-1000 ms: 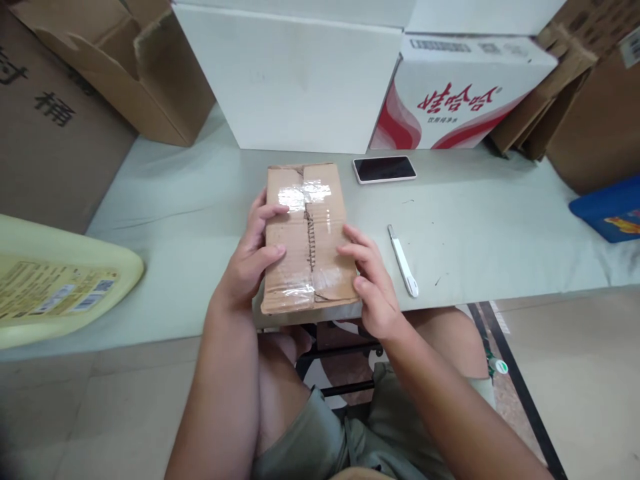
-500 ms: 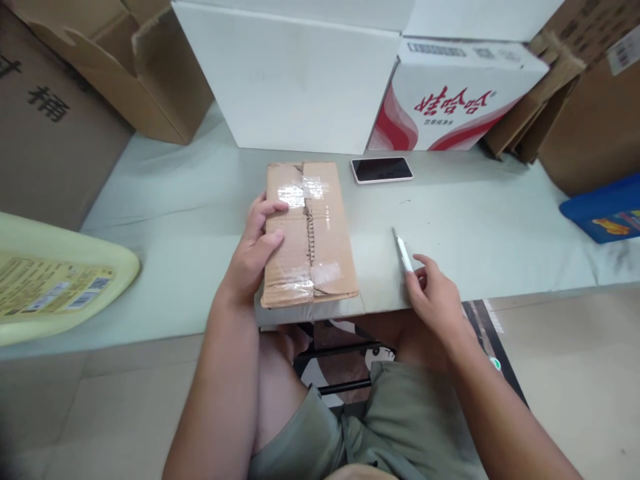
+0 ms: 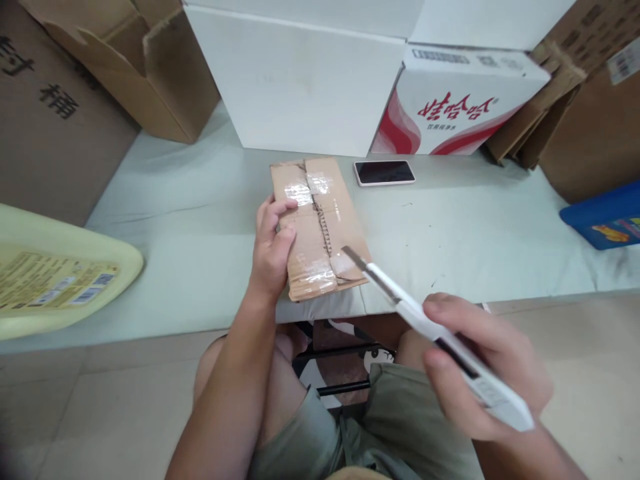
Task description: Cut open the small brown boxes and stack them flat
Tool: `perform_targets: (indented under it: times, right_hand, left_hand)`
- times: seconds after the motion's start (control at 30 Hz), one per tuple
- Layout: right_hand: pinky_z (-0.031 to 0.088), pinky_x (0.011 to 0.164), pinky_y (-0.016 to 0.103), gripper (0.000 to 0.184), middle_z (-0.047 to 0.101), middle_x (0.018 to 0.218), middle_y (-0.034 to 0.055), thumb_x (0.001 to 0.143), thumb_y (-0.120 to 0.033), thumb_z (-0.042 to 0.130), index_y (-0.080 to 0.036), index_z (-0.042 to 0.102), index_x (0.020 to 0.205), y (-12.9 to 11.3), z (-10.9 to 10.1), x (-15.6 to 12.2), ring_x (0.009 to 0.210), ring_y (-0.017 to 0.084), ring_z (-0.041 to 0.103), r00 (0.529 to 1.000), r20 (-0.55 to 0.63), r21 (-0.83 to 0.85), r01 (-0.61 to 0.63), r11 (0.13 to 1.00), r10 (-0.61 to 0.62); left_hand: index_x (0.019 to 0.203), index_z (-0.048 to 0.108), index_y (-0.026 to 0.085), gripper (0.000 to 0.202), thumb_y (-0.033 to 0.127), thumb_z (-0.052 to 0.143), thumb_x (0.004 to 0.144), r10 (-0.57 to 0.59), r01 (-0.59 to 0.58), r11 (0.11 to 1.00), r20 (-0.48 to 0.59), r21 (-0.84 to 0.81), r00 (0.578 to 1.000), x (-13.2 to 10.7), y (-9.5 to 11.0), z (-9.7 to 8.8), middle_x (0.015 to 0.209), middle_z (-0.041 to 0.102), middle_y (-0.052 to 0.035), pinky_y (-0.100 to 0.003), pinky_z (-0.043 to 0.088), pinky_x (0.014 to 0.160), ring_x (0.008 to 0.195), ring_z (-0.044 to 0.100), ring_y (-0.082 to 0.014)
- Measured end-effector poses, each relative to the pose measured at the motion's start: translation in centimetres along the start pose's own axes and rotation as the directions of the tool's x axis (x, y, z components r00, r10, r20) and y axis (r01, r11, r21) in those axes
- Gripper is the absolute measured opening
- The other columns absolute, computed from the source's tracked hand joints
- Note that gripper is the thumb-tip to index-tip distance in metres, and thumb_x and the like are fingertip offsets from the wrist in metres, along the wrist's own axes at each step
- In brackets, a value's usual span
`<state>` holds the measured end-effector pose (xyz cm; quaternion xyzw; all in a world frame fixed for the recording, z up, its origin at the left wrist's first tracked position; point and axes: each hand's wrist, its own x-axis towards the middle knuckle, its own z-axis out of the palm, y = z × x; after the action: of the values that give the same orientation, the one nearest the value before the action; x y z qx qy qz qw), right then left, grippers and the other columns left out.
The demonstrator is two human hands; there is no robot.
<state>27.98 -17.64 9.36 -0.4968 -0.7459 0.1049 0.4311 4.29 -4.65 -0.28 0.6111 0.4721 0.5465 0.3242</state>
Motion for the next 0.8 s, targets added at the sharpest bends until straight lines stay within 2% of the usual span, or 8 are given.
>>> perform_targets:
  times: [0.13, 0.3, 0.5, 0.7, 0.8]
  right_hand:
    - [0.048, 0.047, 0.027, 0.028, 0.064, 0.072, 0.0011, 0.086, -0.005, 0.058, -0.022, 0.066, 0.108, -1.6, 1.4, 1.2, 0.057, 0.015, 0.064, 0.965, 0.183, -0.085, 0.204, 0.975, -0.186]
    - [0.051, 0.052, 0.027, 0.025, 0.066, 0.073, 0.0007, 0.085, -0.004, 0.06, -0.018, 0.065, 0.105, -1.8, 1.8, 0.7, 0.057, 0.013, 0.063, 0.945, 0.223, -0.157, 0.277, 0.948, -0.239]
    - [0.043, 0.048, 0.031, 0.021, 0.06, 0.064, -0.0022, 0.087, -0.01, 0.061, -0.02, 0.063, 0.106, -3.2, 2.9, 0.8, 0.051, 0.013, 0.055, 0.956, 0.233, -0.252, 0.237, 0.938, -0.179]
    - [0.042, 0.048, 0.032, 0.018, 0.064, 0.065, -0.0001, 0.088, -0.013, 0.06, -0.021, 0.062, 0.105, -4.1, 3.4, 1.2, 0.051, 0.015, 0.059, 0.97, 0.208, -0.221, 0.172, 0.96, -0.126]
    - [0.044, 0.046, 0.03, 0.019, 0.061, 0.064, -0.0024, 0.089, -0.012, 0.059, -0.023, 0.06, 0.105, -4.1, 3.4, 1.2, 0.048, 0.013, 0.058, 0.977, 0.196, -0.154, 0.112, 0.982, -0.081]
  left_hand:
    - [0.124, 0.06, 0.032, 0.027, 0.038, 0.05, 0.099, 0.01, -0.01, 1.0, -0.004, 0.025, 1.0, 0.0, -0.1, -0.2, 0.147, 0.05, -0.0072, -0.052, 0.029, 0.129, 0.153, 0.036, -0.0292]
    - [0.123, 0.06, 0.033, 0.027, 0.04, 0.048, 0.099, 0.019, -0.019, 1.0, 0.0, 0.02, 1.0, -0.1, -0.1, 0.0, 0.146, 0.052, -0.007, -0.052, 0.028, 0.13, 0.154, 0.035, -0.0293]
    - [0.12, 0.061, 0.032, 0.027, 0.039, 0.051, 0.096, 0.001, -0.001, 1.0, -0.027, 0.002, 1.0, 0.0, 0.1, 0.3, 0.144, 0.052, -0.0069, -0.053, 0.028, 0.129, 0.153, 0.035, -0.0306]
    - [0.121, 0.06, 0.032, 0.026, 0.038, 0.049, 0.098, 0.001, -0.001, 1.0, -0.017, 0.017, 1.0, -0.1, 0.1, 0.3, 0.145, 0.051, -0.0072, -0.053, 0.028, 0.13, 0.154, 0.034, -0.0303]
    - [0.121, 0.061, 0.031, 0.026, 0.038, 0.05, 0.098, 0.013, -0.012, 0.999, -0.016, 0.037, 1.0, -0.1, 0.0, 0.2, 0.144, 0.052, -0.0073, -0.05, 0.03, 0.129, 0.154, 0.035, -0.0297]
